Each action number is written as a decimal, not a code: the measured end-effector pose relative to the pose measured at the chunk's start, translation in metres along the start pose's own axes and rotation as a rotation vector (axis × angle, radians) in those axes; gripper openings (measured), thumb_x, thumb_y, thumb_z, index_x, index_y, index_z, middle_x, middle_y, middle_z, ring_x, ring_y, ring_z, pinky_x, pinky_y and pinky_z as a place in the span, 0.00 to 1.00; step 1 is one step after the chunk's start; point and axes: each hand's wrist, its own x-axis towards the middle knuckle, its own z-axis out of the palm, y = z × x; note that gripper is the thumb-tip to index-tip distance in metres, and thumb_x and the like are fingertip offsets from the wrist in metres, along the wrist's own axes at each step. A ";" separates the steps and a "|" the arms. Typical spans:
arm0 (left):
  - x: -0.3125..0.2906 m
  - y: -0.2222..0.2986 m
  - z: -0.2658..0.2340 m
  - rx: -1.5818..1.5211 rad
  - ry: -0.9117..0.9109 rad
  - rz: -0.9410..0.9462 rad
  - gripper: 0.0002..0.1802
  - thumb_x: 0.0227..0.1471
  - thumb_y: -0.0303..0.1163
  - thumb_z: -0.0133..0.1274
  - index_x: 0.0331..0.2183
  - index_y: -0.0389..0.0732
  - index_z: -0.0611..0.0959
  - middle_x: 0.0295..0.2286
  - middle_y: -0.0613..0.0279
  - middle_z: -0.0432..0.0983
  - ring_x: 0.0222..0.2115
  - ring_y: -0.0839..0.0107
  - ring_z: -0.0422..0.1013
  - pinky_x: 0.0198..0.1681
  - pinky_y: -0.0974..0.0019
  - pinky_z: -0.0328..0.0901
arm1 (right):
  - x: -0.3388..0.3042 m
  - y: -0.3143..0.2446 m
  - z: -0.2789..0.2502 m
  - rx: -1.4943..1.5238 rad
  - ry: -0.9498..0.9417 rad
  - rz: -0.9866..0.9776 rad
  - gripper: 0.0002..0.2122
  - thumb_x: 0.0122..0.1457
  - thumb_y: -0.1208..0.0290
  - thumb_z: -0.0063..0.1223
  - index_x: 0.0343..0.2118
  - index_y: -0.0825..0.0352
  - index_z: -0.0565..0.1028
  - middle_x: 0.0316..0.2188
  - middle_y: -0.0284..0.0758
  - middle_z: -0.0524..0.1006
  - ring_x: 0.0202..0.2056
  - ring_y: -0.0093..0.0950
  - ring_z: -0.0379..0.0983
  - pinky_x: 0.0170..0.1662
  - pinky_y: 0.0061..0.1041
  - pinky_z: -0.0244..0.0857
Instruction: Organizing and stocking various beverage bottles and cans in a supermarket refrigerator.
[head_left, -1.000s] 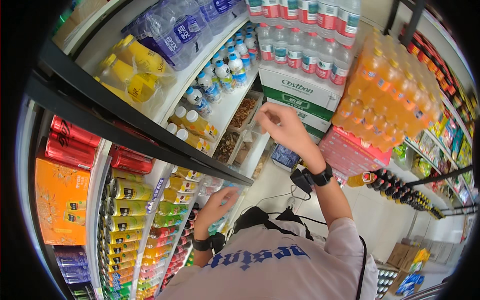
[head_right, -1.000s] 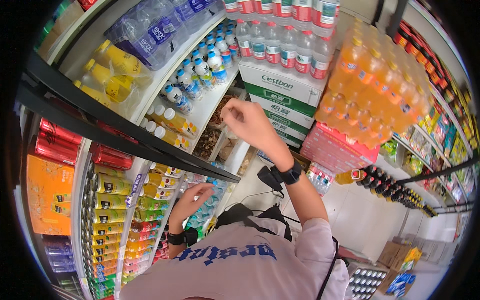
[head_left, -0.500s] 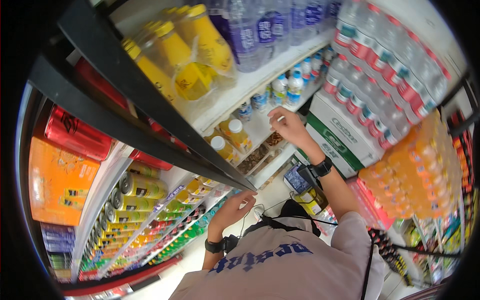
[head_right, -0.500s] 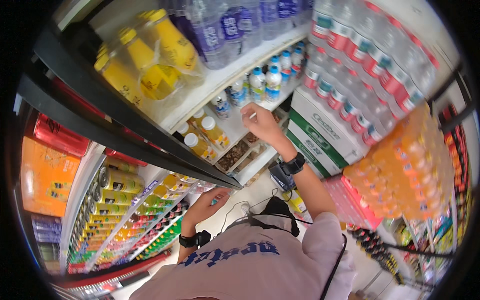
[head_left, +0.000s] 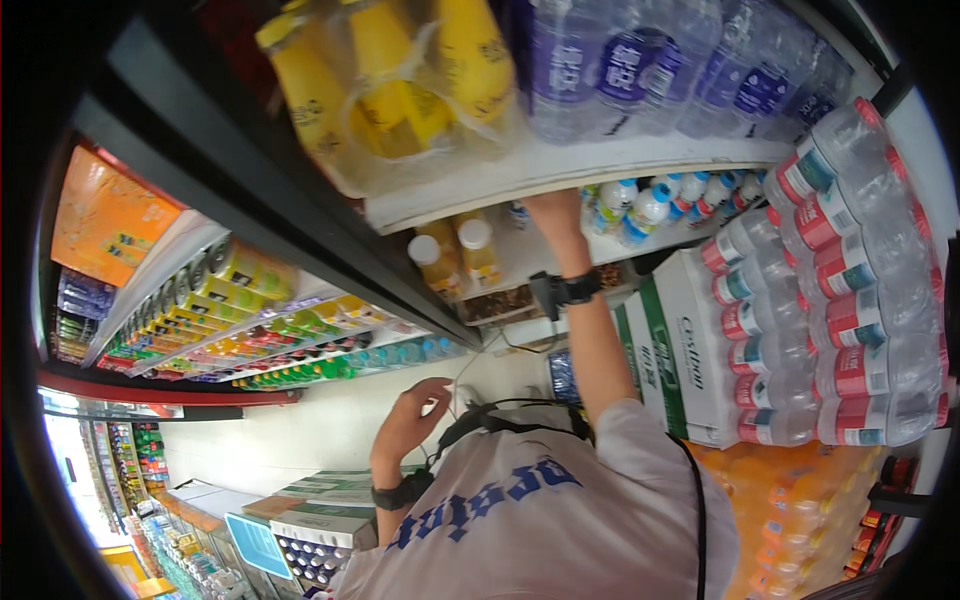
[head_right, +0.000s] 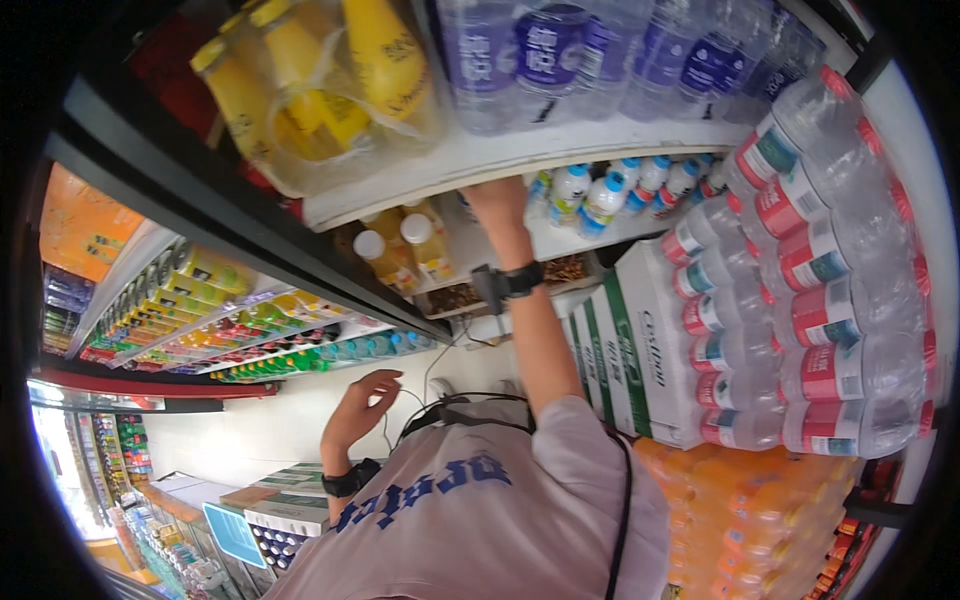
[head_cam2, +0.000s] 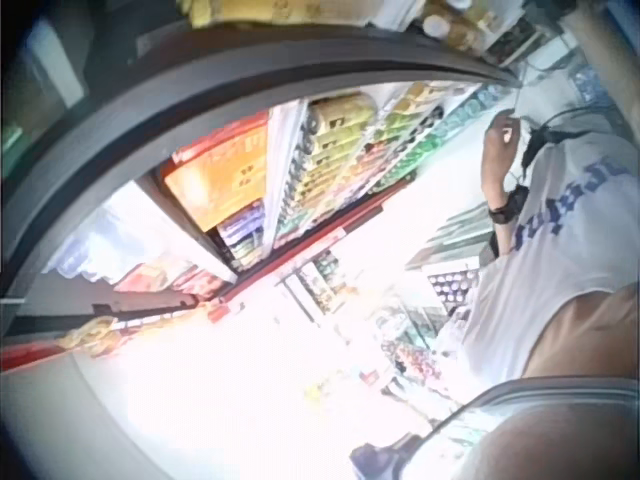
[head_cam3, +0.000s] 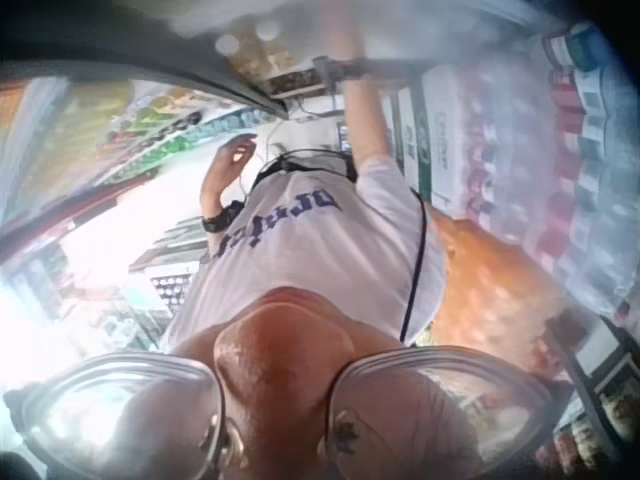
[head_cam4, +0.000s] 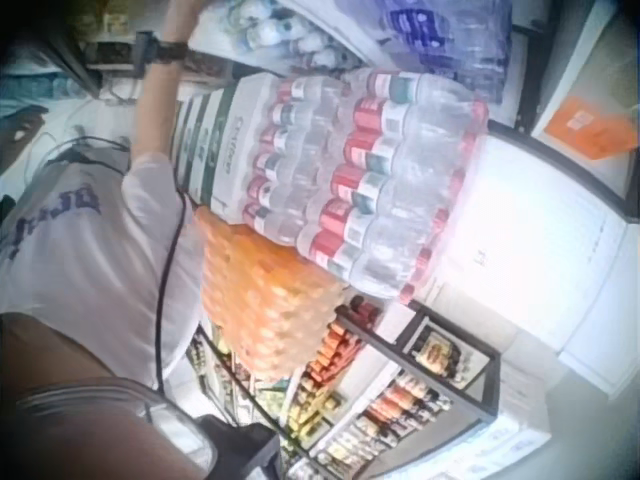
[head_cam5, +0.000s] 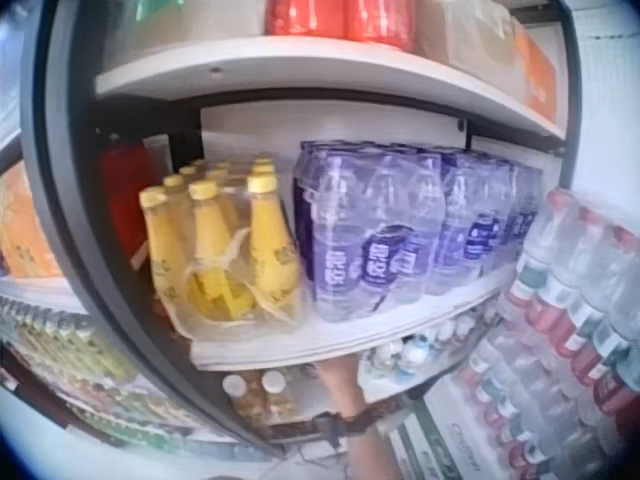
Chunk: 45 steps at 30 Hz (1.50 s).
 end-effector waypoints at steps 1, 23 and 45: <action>-0.004 0.001 0.005 -0.013 0.039 0.026 0.15 0.61 0.23 0.56 0.49 0.34 0.81 0.36 0.57 0.82 0.37 0.71 0.78 0.41 0.66 0.73 | -0.002 0.001 0.003 -0.015 -0.006 0.003 0.18 0.55 0.60 0.64 0.45 0.66 0.80 0.42 0.44 0.82 0.46 0.48 0.76 0.47 0.43 0.71; -0.037 0.036 -0.024 0.034 0.267 0.322 0.18 0.56 0.25 0.59 0.49 0.33 0.81 0.45 0.54 0.79 0.47 0.65 0.75 0.48 0.64 0.69 | -0.087 -0.190 -0.154 0.374 -0.061 0.159 0.14 0.57 0.68 0.67 0.42 0.68 0.77 0.15 0.24 0.59 0.19 0.15 0.54 0.23 0.20 0.49; -0.097 0.025 -0.066 -0.605 0.203 0.176 0.35 0.50 0.37 0.66 0.54 0.29 0.73 0.38 0.57 0.79 0.36 0.71 0.76 0.41 0.66 0.71 | -0.165 -0.321 -0.039 1.411 -0.447 0.706 0.22 0.70 0.53 0.46 0.48 0.71 0.74 0.40 0.43 0.81 0.42 0.34 0.81 0.51 0.33 0.75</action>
